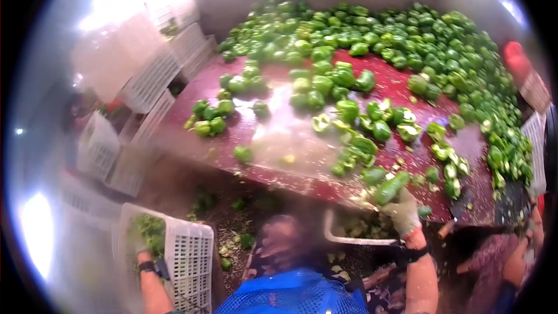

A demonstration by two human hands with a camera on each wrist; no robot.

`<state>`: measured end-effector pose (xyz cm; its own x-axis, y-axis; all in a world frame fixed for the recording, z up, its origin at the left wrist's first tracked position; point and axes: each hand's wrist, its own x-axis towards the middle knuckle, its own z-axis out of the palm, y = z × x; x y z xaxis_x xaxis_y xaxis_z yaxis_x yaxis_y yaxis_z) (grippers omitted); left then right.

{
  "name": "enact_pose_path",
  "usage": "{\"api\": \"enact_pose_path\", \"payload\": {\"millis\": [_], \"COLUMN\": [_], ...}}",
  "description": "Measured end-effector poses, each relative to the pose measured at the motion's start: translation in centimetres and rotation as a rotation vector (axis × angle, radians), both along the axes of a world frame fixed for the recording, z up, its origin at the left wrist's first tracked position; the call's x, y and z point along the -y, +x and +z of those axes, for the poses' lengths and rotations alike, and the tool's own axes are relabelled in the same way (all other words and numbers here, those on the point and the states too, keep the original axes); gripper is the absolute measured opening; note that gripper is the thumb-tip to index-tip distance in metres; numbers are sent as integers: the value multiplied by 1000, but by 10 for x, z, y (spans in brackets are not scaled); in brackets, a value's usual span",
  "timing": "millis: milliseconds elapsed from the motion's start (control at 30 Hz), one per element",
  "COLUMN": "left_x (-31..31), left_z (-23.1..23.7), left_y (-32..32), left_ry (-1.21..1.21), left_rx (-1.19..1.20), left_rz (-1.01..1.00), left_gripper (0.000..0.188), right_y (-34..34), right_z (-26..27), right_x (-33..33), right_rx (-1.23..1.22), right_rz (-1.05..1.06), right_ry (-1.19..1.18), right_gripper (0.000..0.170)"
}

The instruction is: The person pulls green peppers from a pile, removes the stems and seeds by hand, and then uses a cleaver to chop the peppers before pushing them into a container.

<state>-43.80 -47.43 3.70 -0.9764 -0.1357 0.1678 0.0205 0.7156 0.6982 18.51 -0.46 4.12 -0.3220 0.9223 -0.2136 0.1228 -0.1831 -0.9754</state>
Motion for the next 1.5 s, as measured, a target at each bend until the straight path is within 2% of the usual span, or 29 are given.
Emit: {"api": "enact_pose_path", "payload": {"millis": [100, 167, 233, 267, 300, 333, 367, 400, 433, 500, 533, 567, 600, 633, 667, 700, 733, 767, 800, 833, 900, 933, 1000, 1033, 1133, 1167, 1267, 1400, 1500], "left_x": [16, -28, -108, -160, -233, -273, -314, -348, -377, -420, -435, -446, -450, -451, -452, -451, -449, -449, -451, -455, -452, -447, -451, -454, -455, -456, -455, -449, -448], "left_z": [-2, 6, 11, 21, 77, 71, 80, 75, 58, 38, 26, -6, -14, -20, -25, -15, -6, 2, -9, -27, -27, 1, -4, -7, -13, -21, -36, 8, 11], "left_y": [-15, -2, 31, 68, 165, 197, 248, 285, 316, 385, 411, 429, 448, 459, 461, 463, 463, 462, 461, 458, 462, 468, 462, 458, 455, 450, 434, 453, 453], "left_ry": [-472, -539, -273, 8, 217, 529, 500, 493, 448, 382, 361, 422, 485, 541, 571, 596, 621, 584, 538, 487, 421, 562, 494, 735, 802, 726, 672, 682, 580], "left_rx": [113, 25, -16, 69, 230, 449, 517, 676, 819, 1126, 1268, 1226, 1178, 1107, 1245, 1380, 1508, 1495, 1348, 1200, 1000, 1272, 1151, 1417, 1297, 1197, 1207, 1095, 1043], "left_rz": [88, -118, -535, -738, -831, -965, -1108, -1182, -1321, -1474, -1549, -1697, -1839, -1834, -1753, -1660, -1550, -1573, -1631, -1685, -1727, -1534, -1479, -1366, -1350, -1383, -1370, -1409, -1476], "left_gripper": [42, 42, 42, 43, 43, 39, 42, 36, 49, 49, 46, 42, 39, 34, 33, 33, 33, 31, 31, 31, 30, 29, 27, 29, 32, 34, 33, 32, 33], "right_y": [-9, -13, -15, -14, -13, -10, -11, -13, -18, -17, -20, -18, -17, -14, -11, -12, -16, -20, -23, -15, -14, -13, -24, -29, -37, -35, -33, -30, -30], "right_z": [18, 19, 20, 7, -8, -6, -1, 6, 17, -19, -2, -15, -24, -11, -39, -94, -116, -137, -159, -120, -53, -20, -51, -59, -57, -52, -20, 32, 23], "right_x": [7, 7, 9, 5, 6, 8, 11, 14, 15, 20, 26, 30, 33, 34, 29, 23, 16, 10, 4, -1, 4, 6, 13, 16, 18, 17, 16, 17, 5], "right_rx": [61, 92, 216, 277, 302, 349, 504, 659, 837, 969, 1020, 1019, 1015, 1042, 860, 676, 691, 706, 719, 681, 724, 739, 712, 649, 517, 507, 544, 785, 859], "right_rz": [25, 75, 124, 160, 145, 176, 210, 239, 317, 369, 396, 357, 322, 391, 335, 279, 323, 362, 397, 427, 593, 678, 539, 419, 203, 234, 277, 339, 483], "right_ry": [39, 91, 146, 220, 259, 256, 274, 287, 265, 491, 509, 629, 748, 684, 609, 532, 624, 720, 816, 1029, 1075, 1096, 891, 788, 570, 541, 534, 509, 475], "right_gripper": [32, 33, 32, 33, 33, 38, 39, 40, 41, 35, 32, 29, 27, 23, 23, 23, 24, 24, 25, 26, 26, 26, 25, 24, 22, 22, 21, 26, 31]}}
